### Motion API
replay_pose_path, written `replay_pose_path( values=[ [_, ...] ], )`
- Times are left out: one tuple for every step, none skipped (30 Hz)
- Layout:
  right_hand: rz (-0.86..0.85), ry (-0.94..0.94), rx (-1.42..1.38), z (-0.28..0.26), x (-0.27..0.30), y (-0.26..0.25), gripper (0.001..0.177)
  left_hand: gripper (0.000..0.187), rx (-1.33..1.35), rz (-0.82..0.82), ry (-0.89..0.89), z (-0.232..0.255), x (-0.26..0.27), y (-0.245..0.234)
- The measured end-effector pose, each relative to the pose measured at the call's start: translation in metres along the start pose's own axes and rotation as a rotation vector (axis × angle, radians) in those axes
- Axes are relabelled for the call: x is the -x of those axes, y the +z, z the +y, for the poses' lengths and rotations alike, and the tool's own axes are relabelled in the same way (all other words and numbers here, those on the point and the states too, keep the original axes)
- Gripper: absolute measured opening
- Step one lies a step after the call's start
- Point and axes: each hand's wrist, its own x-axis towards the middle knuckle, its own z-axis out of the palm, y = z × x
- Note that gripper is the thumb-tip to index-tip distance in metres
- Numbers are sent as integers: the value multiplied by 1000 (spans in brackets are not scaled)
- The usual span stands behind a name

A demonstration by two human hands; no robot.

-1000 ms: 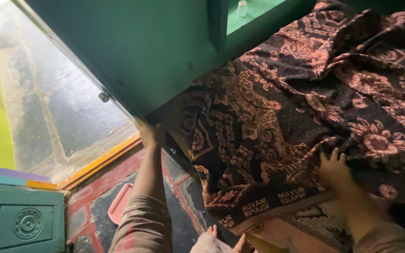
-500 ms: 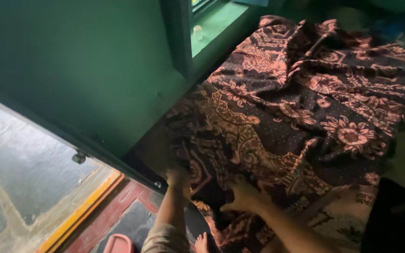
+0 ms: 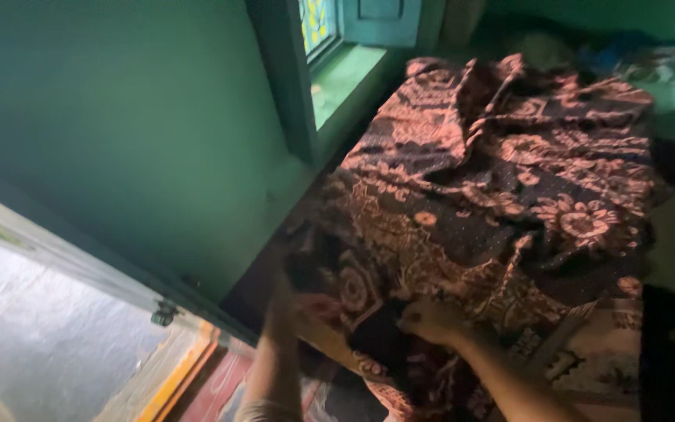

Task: The person spreads a patterned tablecloth over a wooden table and smooths it out. They then move several white plastic chairs around the room, stacking some and positioning others near the table.

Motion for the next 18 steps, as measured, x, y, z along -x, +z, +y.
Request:
replay_pose_path(
  values=[
    [27, 103, 80, -5, 7, -2, 35, 60, -1, 75, -4, 2, -8, -22],
    [84, 126, 140, -7, 14, -6, 40, 60, -10, 136, -13, 5, -13, -39],
    [138, 146, 199, -6, 23, -8, 47, 60, -11, 210, -16, 6, -20, -60],
    [192, 166, 258, -4, 30, -10, 55, 60, -39, 248, -54, 8, -32, -82],
    [153, 212, 320, 1, 37, -14, 60, 60, -49, 256, -77, 12, -37, -98],
    [113, 260, 381, 7, 43, -19, 66, 59, -58, 251, -102, 15, -40, -110],
    [72, 309, 444, 12, 46, -22, 71, 59, -62, 225, -133, 17, -40, -118],
    [70, 300, 457, 15, 44, -21, 74, 59, -71, 222, -142, 17, -41, -125],
    [63, 297, 469, 18, 45, -19, 77, 59, -73, 215, -161, 15, -40, -130],
    [56, 294, 481, 21, 45, -18, 80, 59, -84, 234, -156, 13, -45, -129],
    [9, 314, 489, 24, 46, -16, 82, 59, -91, 265, -161, 8, -48, -132],
    [-37, 333, 496, 27, 45, -16, 84, 58, -93, 298, -159, 2, -52, -131],
    [-85, 354, 502, 31, 45, -14, 87, 58, -119, 312, -179, -7, -52, -129],
    [-52, 308, 500, 36, 45, -11, 87, 58, -152, 314, -203, -18, -50, -123],
    [-17, 263, 498, 43, 45, -8, 87, 58, -187, 310, -226, -30, -44, -114],
    [18, 219, 497, 51, 48, -6, 87, 58, -241, 266, -263, -41, -36, -101],
    [231, 123, 440, 59, 57, -3, 82, 58, -305, 201, -295, -50, -29, -87],
    [446, 30, 383, 66, 69, 0, 77, 58, -375, 136, -318, -57, -21, -70]
  ],
)
